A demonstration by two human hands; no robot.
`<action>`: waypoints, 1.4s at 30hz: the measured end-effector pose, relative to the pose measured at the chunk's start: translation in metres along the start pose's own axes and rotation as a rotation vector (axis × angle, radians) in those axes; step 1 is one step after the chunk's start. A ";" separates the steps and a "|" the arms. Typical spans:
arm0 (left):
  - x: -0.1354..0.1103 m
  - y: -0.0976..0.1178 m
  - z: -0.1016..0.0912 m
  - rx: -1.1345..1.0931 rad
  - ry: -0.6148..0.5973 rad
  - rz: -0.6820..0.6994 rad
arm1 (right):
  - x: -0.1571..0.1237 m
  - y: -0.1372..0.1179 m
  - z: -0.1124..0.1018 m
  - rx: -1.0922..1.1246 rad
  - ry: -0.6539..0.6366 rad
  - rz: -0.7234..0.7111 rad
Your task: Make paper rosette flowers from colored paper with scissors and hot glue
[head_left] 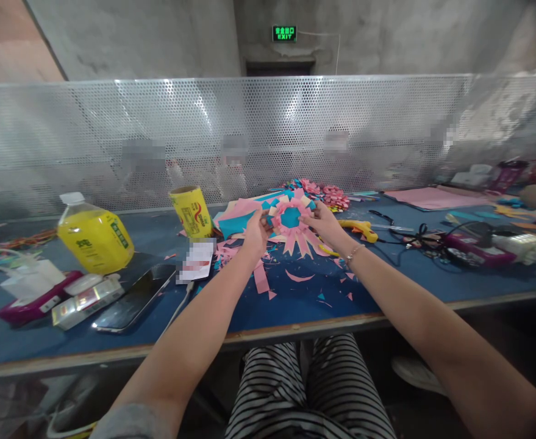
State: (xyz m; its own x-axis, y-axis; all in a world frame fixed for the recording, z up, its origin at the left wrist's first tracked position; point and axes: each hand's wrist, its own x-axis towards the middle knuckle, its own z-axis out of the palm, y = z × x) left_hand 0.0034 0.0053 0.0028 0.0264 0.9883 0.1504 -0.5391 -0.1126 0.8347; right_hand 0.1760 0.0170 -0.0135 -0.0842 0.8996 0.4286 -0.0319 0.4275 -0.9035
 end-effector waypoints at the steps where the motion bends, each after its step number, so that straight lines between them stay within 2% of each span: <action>1: 0.000 -0.001 0.000 0.013 0.010 0.013 | 0.001 0.001 0.000 0.000 -0.005 -0.004; 7: 0.003 -0.004 -0.003 0.098 0.022 0.130 | 0.004 0.006 -0.003 -0.014 0.013 -0.028; 18: 0.001 -0.002 -0.003 -0.018 0.022 0.112 | 0.003 0.003 -0.001 -0.041 0.035 -0.020; 27: 0.006 -0.006 -0.002 0.036 0.109 0.144 | 0.005 0.004 -0.006 -0.049 0.011 -0.029; 32: 0.001 -0.002 0.001 0.000 0.011 0.128 | 0.004 0.002 -0.005 -0.030 0.030 -0.010; 37: -0.007 0.002 0.007 0.008 -0.025 0.105 | 0.007 0.007 -0.007 -0.016 0.063 -0.033; 42: -0.012 0.003 0.010 0.010 -0.127 0.156 | 0.007 0.008 -0.005 0.077 0.029 -0.011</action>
State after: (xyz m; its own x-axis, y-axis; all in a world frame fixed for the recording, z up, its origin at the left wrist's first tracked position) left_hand 0.0103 -0.0078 0.0087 0.0499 0.9380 0.3431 -0.5369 -0.2645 0.8011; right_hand 0.1797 0.0273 -0.0180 -0.0547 0.8977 0.4372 -0.1096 0.4298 -0.8963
